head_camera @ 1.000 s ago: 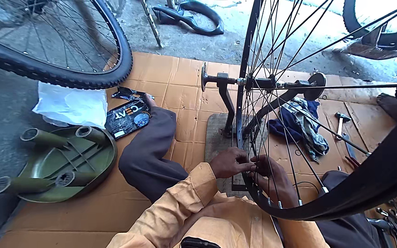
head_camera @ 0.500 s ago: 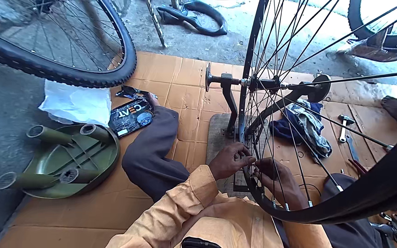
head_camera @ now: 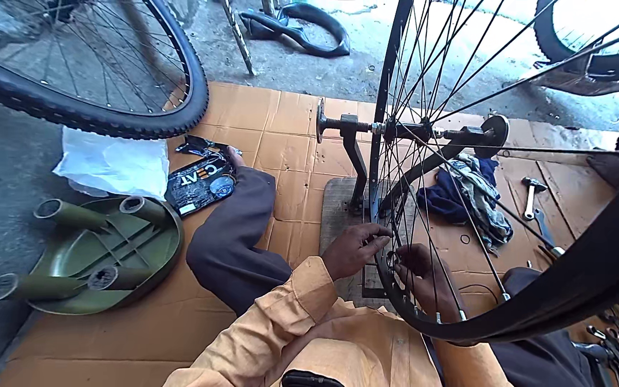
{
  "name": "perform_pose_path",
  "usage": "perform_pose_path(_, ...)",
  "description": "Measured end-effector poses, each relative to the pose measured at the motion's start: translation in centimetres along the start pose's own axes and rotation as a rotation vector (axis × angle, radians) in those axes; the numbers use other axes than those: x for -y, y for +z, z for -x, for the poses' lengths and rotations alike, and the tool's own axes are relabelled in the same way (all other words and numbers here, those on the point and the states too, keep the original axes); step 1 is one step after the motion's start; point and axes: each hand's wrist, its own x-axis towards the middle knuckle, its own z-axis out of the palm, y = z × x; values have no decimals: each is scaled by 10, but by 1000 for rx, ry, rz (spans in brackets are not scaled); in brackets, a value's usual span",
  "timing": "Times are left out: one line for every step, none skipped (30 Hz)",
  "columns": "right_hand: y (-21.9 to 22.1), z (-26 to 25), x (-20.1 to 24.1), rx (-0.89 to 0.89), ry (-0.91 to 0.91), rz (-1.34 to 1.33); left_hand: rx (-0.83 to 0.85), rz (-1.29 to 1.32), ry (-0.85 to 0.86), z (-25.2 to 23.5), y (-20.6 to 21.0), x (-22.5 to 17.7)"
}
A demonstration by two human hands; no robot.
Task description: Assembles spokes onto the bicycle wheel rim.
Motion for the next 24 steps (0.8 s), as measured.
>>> perform_pose_path(2,1,0,13,12,4,-8,-26,-6,0,1,0)
perform_pose_path(2,1,1,21,18,23,-16,-57,-17,-1,3,0)
perform_pose_path(3,1,1,19,13,37,-20,-88,-32,-1,5,1)
perform_pose_path(3,1,1,10,4,36,-11,-115,-50,-1,6,0)
perform_pose_path(3,1,-1,-1,-3,16,12,-132,-67,-1,6,-2)
perform_pose_path(3,2,-3,-6,-3,-15,41,-142,-73,-1,6,-4)
perform_pose_path(2,2,-4,-3,5,-48,77,-147,-74,-1,5,-5)
perform_pose_path(1,2,-3,7,18,-86,114,-158,-67,-2,4,-5)
perform_pose_path(1,2,-3,11,29,-109,145,-160,-52,-2,4,-4)
perform_pose_path(1,2,-2,15,37,-119,178,-153,-32,-3,3,-2)
perform_pose_path(2,2,-2,20,40,-124,215,-143,-9,-4,2,1)
perform_pose_path(2,2,-3,25,33,-127,263,-137,7,-5,1,2)
perform_pose_path(2,2,-3,28,29,-123,309,-134,13,-6,-1,3)
perform_pose_path(2,2,-2,27,22,-108,332,-142,11,-7,-1,3)
perform_pose_path(2,2,-1,23,18,-81,311,-167,0,-7,2,2)
perform_pose_path(2,1,1,20,21,-29,251,-216,-15,-6,6,-1)
perform_pose_path(1,1,3,17,38,19,186,-291,-37,-4,12,-7)
perform_pose_path(0,0,4,26,63,18,141,-364,-64,-3,17,-15)
perform_pose_path(-3,-1,2,39,76,-5,121,-407,-84,-2,20,-21)
perform_pose_path(-5,-2,1,56,74,-29,110,-416,-97,-2,20,-22)
perform_pose_path(-5,-2,1,63,69,-41,109,-401,-104,-1,18,-21)
perform_pose_path(-5,-2,4,66,70,-43,119,-377,-107,1,15,-18)
perform_pose_path(-5,-1,6,62,71,-41,132,-346,-109,1,13,-16)
perform_pose_path(-6,1,7,52,68,-41,143,-307,-111,1,11,-14)
